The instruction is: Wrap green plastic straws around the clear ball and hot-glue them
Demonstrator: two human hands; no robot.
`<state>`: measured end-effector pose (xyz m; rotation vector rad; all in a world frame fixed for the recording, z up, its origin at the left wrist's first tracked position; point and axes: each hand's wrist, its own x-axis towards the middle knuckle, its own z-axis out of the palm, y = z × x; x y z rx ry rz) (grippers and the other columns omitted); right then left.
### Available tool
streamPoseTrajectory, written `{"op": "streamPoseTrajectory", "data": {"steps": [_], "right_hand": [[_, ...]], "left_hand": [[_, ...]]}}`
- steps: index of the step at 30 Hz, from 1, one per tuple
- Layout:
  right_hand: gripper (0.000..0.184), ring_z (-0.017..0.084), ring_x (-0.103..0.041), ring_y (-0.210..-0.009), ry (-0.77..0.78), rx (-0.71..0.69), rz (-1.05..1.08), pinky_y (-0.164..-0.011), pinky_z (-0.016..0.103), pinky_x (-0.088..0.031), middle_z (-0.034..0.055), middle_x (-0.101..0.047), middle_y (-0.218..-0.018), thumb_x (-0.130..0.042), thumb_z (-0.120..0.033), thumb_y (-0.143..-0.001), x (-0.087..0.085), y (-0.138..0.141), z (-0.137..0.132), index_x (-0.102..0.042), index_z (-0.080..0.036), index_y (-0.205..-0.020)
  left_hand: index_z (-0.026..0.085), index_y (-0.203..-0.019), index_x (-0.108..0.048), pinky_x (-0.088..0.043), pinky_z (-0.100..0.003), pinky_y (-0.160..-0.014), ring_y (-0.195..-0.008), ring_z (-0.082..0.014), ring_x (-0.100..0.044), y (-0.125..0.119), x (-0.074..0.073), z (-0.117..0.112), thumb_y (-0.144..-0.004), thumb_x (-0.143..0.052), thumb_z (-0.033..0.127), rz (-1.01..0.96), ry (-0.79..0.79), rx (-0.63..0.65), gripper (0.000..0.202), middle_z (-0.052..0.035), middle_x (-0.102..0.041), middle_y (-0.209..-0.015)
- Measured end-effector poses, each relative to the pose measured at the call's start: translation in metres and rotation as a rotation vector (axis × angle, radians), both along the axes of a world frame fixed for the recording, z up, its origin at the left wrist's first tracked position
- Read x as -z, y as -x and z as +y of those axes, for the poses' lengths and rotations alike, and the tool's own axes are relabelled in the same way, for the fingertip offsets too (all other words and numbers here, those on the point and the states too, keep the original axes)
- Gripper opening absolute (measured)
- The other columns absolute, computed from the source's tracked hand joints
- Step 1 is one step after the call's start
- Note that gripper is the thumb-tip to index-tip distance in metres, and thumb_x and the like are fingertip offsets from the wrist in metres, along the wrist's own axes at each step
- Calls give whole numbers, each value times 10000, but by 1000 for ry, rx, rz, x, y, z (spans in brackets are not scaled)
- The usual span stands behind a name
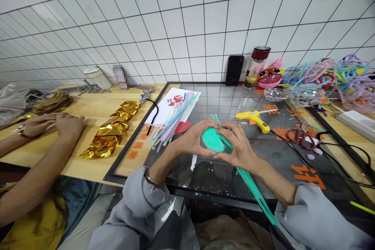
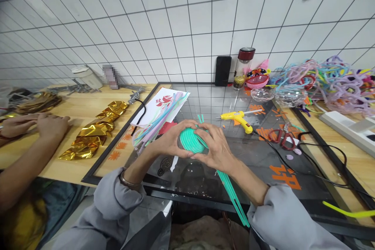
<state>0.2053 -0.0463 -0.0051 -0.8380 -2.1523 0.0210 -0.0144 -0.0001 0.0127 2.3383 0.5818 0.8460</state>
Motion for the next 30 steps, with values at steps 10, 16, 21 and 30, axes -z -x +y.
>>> {"op": "streamPoseTrajectory", "data": {"steps": [10,16,21,30], "right_hand": [[623,325,-566,-1138,20,5,30,-926,524,-491,164,-551,-1234,-631,-632,-853,0,-1,2,-522,-208,-1296],[635,334,-559,-1148,18,10,34,-926,532,-483,170,-553,-1240,-640,-641,-840,2,0,2,-534,-206,-1290],[649,332,-554,-1153,31,10,44,-944,534,-471,165,-551,-1265,-647,-643,-833,4,0,2,-537,-217,-1311],[607,332,-559,-1152,43,5,29,-932,533,-481,166,-550,-1253,-645,-595,-857,1,-2,2,-532,-213,-1314]], "left_hand": [[193,-1230,-490,-471,-539,-1064,-1214,-315,-579,-5,0,4,-660,-839,483,-36,-38,24,729,-146,-592,-1251],[190,-1250,-484,-463,-554,-1075,-1251,-329,-565,-3,0,2,-663,-838,490,-22,-19,9,748,-160,-584,-1284],[213,-1240,-499,-454,-552,-1078,-1243,-326,-572,-2,-1,2,-657,-840,492,-9,-7,0,730,-139,-589,-1288],[202,-1294,-474,-434,-543,-1107,-1292,-325,-532,-1,1,1,-670,-847,480,-16,-17,14,778,-159,-565,-1333]]}}
